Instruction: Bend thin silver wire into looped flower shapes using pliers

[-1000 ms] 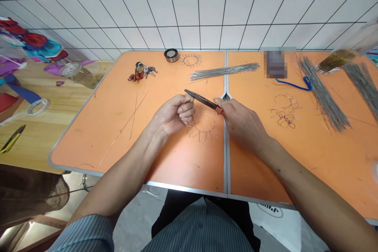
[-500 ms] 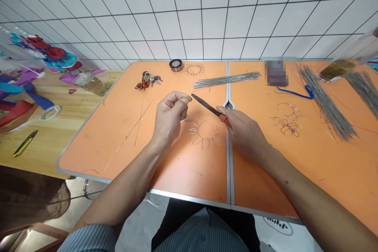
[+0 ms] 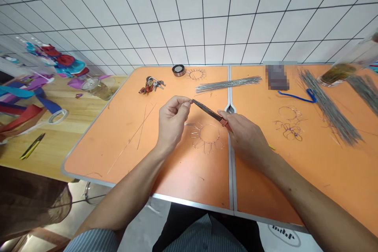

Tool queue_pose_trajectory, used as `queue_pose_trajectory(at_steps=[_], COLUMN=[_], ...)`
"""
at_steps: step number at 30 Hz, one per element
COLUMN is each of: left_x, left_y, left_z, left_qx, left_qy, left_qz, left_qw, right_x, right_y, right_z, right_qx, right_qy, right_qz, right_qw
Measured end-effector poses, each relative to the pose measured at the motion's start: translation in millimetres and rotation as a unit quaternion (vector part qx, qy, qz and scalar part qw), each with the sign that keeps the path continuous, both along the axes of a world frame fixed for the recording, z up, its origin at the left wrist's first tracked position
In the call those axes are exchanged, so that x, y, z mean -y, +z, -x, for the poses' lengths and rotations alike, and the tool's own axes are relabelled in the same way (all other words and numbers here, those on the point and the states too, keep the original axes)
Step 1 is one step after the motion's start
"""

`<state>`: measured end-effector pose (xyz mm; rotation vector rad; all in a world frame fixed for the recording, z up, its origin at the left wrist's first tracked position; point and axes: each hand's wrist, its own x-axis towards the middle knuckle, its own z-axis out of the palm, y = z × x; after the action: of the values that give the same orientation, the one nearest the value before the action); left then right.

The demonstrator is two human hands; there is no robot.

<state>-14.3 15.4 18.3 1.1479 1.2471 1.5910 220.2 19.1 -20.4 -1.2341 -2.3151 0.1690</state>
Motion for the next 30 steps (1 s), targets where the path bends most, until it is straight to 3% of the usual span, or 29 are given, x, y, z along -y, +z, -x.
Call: queue_pose_trajectory(at_steps=[14,24,30], left_x=[-0.1,1.8,1.4], left_y=[-1.4,0.1,-1.5], left_z=[-0.7,-0.7,-0.2], left_qx=[-0.027,-0.051,-0.052], left_qy=[0.011,0.016,0.014], left_qz=[-0.003,-0.003,-0.002], left_qw=[1.000,0.999,0.999], right_x=[0.0,3.0,1.0], right_y=[-3.0,5.9,2.8], right_z=[-2.0,1.3,0.2], right_qx=[-0.002,-0.013,-0.022], right_qy=[0.011,0.003,0.016], right_qz=[-0.030,0.010,-0.007], right_qw=[0.999,1.000,1.000])
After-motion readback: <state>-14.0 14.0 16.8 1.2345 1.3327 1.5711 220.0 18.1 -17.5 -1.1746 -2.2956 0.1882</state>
